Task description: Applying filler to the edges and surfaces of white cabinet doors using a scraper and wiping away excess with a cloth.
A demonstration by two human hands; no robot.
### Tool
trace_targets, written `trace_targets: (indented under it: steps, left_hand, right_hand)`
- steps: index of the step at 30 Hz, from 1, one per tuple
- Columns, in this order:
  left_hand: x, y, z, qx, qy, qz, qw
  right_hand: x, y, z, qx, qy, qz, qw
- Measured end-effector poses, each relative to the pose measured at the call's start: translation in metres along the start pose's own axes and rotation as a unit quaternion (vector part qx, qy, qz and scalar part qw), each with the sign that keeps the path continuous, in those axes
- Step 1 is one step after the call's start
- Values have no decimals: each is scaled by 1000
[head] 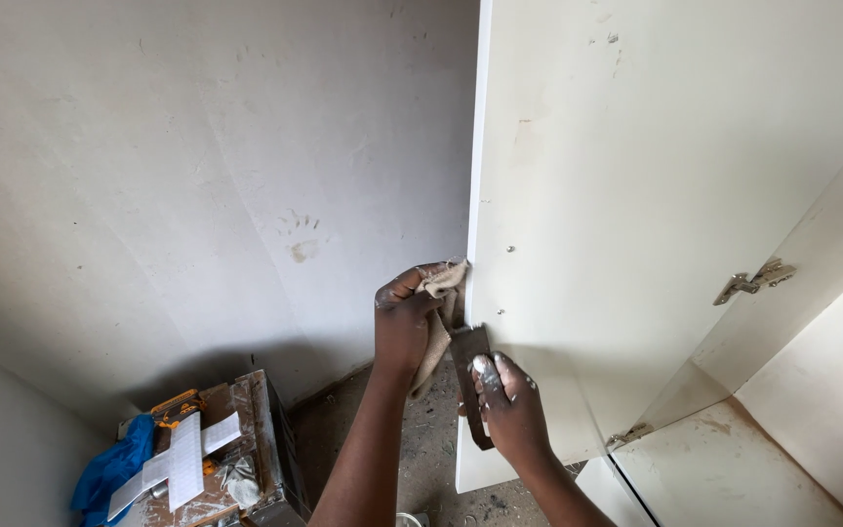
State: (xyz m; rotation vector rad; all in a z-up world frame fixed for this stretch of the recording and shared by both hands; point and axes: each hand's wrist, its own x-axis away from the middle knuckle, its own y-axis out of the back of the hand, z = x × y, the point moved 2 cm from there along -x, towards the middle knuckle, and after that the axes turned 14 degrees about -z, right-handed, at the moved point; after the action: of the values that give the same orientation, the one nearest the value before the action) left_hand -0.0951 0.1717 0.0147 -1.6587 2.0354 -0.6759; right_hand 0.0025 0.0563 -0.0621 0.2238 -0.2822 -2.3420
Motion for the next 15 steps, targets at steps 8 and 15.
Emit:
trace_targets:
  steps: [8,15]
  left_hand:
    - [3,11,12,-121,-19,15,992]
    - [-54,50,86,-63,46,3,997]
  right_hand:
    - [-6,13,23,-45,32,-28,998]
    - [3,17,89,-134,40,-57,989]
